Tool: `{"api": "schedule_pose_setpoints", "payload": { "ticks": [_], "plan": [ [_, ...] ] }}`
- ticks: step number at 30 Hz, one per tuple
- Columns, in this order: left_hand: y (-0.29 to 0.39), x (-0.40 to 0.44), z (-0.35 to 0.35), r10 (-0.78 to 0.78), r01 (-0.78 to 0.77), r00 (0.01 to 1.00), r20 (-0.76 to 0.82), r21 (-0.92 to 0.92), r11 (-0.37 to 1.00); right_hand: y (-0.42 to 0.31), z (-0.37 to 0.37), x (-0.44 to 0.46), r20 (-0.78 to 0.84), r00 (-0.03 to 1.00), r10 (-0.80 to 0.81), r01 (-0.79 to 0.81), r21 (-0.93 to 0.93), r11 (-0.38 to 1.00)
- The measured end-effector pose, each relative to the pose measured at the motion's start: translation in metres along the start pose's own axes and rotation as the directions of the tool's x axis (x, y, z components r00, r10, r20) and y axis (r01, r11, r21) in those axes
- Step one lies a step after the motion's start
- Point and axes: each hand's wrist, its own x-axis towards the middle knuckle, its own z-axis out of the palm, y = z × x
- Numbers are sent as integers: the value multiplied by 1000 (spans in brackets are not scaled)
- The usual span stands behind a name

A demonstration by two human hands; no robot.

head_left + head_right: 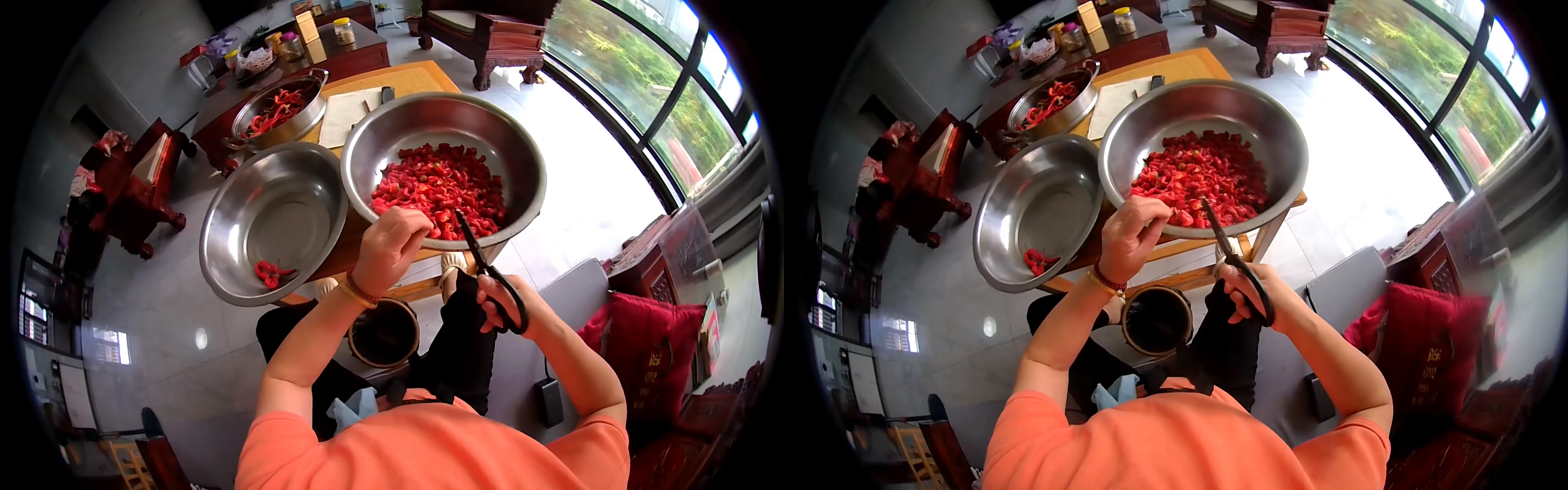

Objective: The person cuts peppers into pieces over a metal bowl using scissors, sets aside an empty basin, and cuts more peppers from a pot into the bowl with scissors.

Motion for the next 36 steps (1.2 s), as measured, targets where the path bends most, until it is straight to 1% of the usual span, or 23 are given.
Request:
{"api": "schedule_pose_setpoints", "payload": {
  "ticks": [1, 3, 4, 5, 7, 9, 10, 11, 13, 15, 16, 18, 19, 20, 21, 22, 24, 25, 27, 30, 34, 35, 36],
  "plan": [
    [5, -5, -4, -19, 18, 999, 41, 10, 1000, 1, -1, 0, 4, 1000, 5, -6, 56, 998],
    [15, -22, -16, -73, 68, 991, 115, 47, 997, 4, -4, 0, 4, 1000, 15, -16, 89, 996],
    [14, -37, -17, -27, 22, 986, 166, 34, 999, 5, -5, 0, -16, 1000, 18, -17, 77, 997],
    [17, -55, -19, -11, -10, 978, 210, 98, 995, 4, -5, 0, -24, 999, 24, -23, 61, 998],
    [13, -95, -27, -40, -39, 912, 408, 183, 982, 5, -3, -1, -82, 996, 28, -24, 53, 998],
    [10, -129, -30, -212, 36, 833, 511, 332, 942, 13, -10, 3, -17, 1000, -21, 21, 47, 999],
    [5, -143, -37, -269, 58, 785, 558, 367, 929, 19, -14, 5, -13, 999, -42, 43, 69, 997],
    [2, -157, -43, -353, 199, 748, 562, 318, 927, 23, -14, 6, -21, 998, -67, 69, 94, 993],
    [11, -147, -68, -418, 363, 666, 618, 222, 905, 20, -7, 4, -53, 993, -107, 111, 79, 991],
    [13, -118, -100, -388, 442, 692, 609, 68, 895, 20, -7, 5, -21, 991, -131, 133, 83, 988],
    [17, -96, -122, -426, 527, 665, 613, 17, 849, 19, -6, 5, -20, 991, -134, 136, 102, 985],
    [10, -72, -159, -460, 521, 701, 545, 50, 852, 17, -5, 5, -23, 989, -144, 146, 123, 982],
    [5, -63, -174, -544, 559, 694, 472, 124, 820, 17, -4, 5, -27, 988, -151, 153, 126, 980],
    [-7, -58, -188, -565, 503, 710, 421, 258, 825, 17, -3, 4, -31, 987, -155, 158, 129, 979],
    [-22, -57, -200, -587, 401, 717, 376, 467, 788, 17, -3, 4, -29, 987, -158, 161, 127, 979],
    [-43, -63, -210, -614, 330, 711, 342, 610, 721, 17, -2, 4, -25, 987, -161, 163, 125, 979],
    [-85, -79, -226, -741, 310, 572, 352, 744, 592, 16, 0, 4, -20, 986, -168, 169, 117, 979],
    [-97, -83, -230, -773, 217, 502, 387, 809, 546, 17, 0, 3, -20, 985, -172, 173, 113, 978],
    [-109, -89, -228, -882, 251, 262, 392, 855, 454, 16, -1, 3, -22, 983, -180, 181, 109, 977],
    [-127, -105, -218, -859, 154, 248, 448, 857, 492, 15, -3, -1, -26, 983, -180, 182, 109, 977],
    [-132, -98, -226, -833, 231, 214, 511, 802, 551, 15, -4, -3, -41, 985, -169, 173, 109, 979],
    [-134, -95, -227, -858, 267, 167, 486, 815, 514, 15, -4, -3, -38, 985, -168, 171, 114, 979],
    [-132, -94, -229, -862, 288, 166, 478, 813, 506, 16, -5, -3, -34, 985, -166, 169, 121, 978]
  ]
}}
